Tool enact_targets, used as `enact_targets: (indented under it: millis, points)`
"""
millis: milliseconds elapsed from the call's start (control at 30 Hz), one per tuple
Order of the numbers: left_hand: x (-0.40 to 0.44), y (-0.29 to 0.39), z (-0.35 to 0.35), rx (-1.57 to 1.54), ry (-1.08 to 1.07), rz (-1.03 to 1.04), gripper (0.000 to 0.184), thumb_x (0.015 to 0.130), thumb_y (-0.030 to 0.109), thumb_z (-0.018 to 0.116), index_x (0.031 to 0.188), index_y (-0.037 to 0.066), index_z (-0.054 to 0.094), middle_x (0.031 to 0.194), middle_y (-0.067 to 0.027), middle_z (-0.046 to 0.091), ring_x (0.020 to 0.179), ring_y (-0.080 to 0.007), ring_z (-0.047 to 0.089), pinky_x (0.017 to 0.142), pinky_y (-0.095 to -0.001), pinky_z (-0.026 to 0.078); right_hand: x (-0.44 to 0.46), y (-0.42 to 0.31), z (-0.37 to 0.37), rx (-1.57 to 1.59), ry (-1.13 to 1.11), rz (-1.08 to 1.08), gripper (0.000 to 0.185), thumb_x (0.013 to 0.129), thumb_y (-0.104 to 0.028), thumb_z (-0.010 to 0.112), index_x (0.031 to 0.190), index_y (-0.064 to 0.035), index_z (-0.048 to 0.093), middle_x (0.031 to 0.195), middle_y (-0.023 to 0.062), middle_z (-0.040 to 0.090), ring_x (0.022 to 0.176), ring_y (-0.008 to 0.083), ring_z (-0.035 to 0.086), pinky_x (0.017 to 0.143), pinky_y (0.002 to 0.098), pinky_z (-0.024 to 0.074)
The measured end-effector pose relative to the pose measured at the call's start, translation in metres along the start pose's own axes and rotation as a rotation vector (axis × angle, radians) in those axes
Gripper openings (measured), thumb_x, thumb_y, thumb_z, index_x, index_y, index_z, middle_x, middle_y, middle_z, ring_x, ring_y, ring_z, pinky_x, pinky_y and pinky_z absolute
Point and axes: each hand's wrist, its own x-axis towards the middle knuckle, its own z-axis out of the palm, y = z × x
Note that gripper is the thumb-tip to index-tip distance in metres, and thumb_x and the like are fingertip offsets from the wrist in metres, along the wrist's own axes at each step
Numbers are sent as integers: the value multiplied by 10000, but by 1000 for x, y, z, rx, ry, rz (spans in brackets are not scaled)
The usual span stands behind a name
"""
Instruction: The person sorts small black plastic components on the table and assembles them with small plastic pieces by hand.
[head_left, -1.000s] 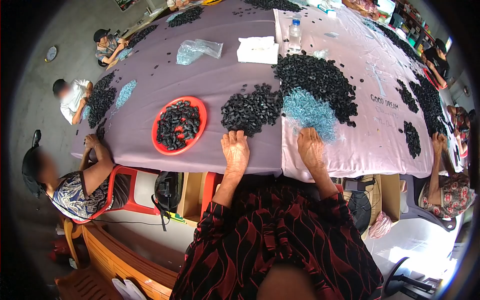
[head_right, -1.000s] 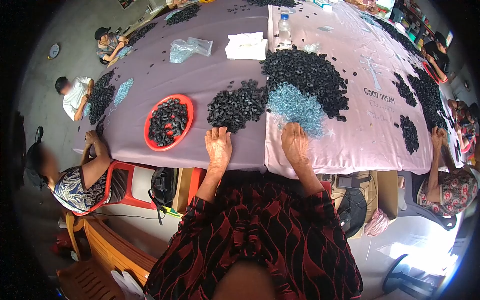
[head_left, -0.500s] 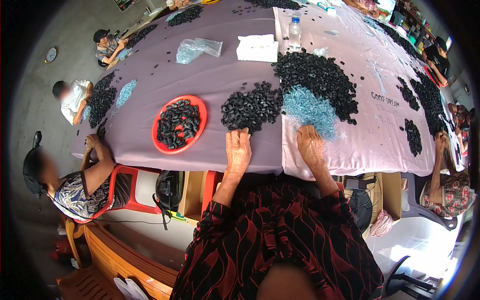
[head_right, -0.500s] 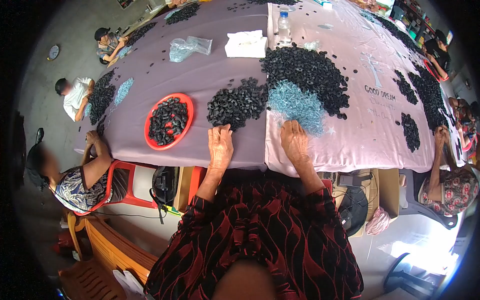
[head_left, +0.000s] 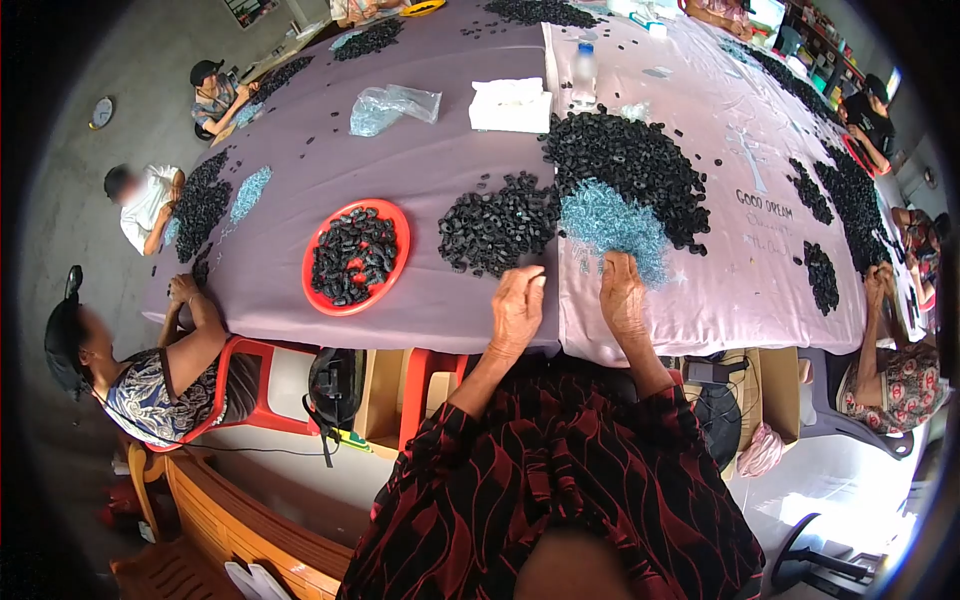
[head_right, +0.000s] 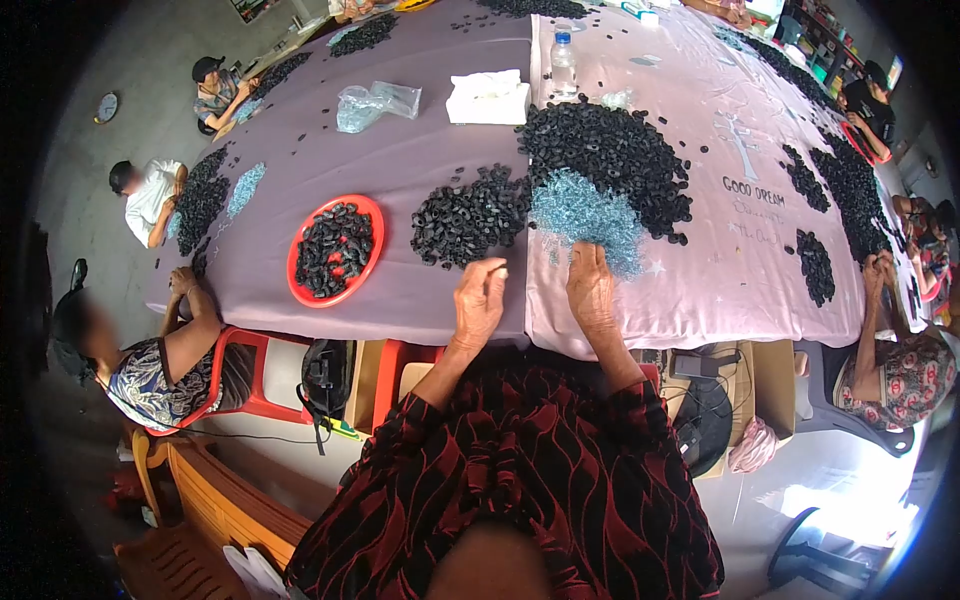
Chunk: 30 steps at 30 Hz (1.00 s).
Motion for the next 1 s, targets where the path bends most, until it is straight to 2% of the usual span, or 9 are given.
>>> enact_targets:
  millis: [133,200,300,567,633,667,733,833,1000]
  points:
    - [-2,0,2,-24,-75,16,90,792,17,585,881,6,576,744,-102,581,612,-207,546,591,-309,457,-1,1,4,35,42,48,121,832,-29,474,954,-22,475,861,201,504,757,404,526,635,472,436]
    - [-7,-4,-3,-106,-147,-176,117,813,19,580,930,9,581,705,-28,562,582,-69,491,556,-215,421,-1,1,4,28,51,45,98,832,-35,484,929,-27,481,856,194,503,752,396,528,628,466,434]
    - [-12,-17,-3,-223,-160,-289,109,831,9,566,940,7,573,694,10,531,608,-34,470,557,-190,410,-1,-1,2,57,58,3,86,832,-52,501,911,-35,473,832,181,508,730,390,531,617,461,430]
    - [-8,-18,3,-479,-89,-391,112,874,59,559,973,6,564,717,5,559,636,-48,508,587,-190,430,-4,-8,4,155,45,11,120,810,-66,566,855,-48,456,732,138,510,644,340,535,568,412,426]
    - [-7,-17,2,-498,-76,-423,100,858,30,570,956,11,568,682,-3,584,630,-53,546,601,-208,475,-7,-13,8,295,24,174,108,804,-51,587,828,-41,482,690,100,510,602,231,539,556,349,432]
    - [-6,-18,2,-499,-74,-422,100,858,30,570,956,11,568,682,-3,584,630,-53,546,601,-208,475,-7,-18,9,294,23,172,108,804,-51,587,828,-41,482,690,100,510,602,231,539,556,349,432]
    - [-7,-19,1,-466,-111,-421,107,852,24,575,957,11,560,687,-11,592,634,-58,556,600,-207,472,-9,-28,8,459,-27,245,68,805,-32,596,824,-32,531,689,43,527,609,113,520,556,289,431]
    - [-6,-16,0,-448,-136,-402,112,846,18,579,954,7,554,690,-19,599,638,-68,570,602,-211,472,-18,-25,22,671,-86,276,30,821,-33,591,846,-34,575,711,-3,540,615,49,499,539,235,429]
    - [-5,-13,-3,-379,-180,-392,123,837,2,580,957,4,552,699,-37,615,648,-78,581,606,-219,471,-16,-37,16,814,-151,404,48,840,-31,573,888,-37,580,716,-20,544,575,46,499,524,198,436]
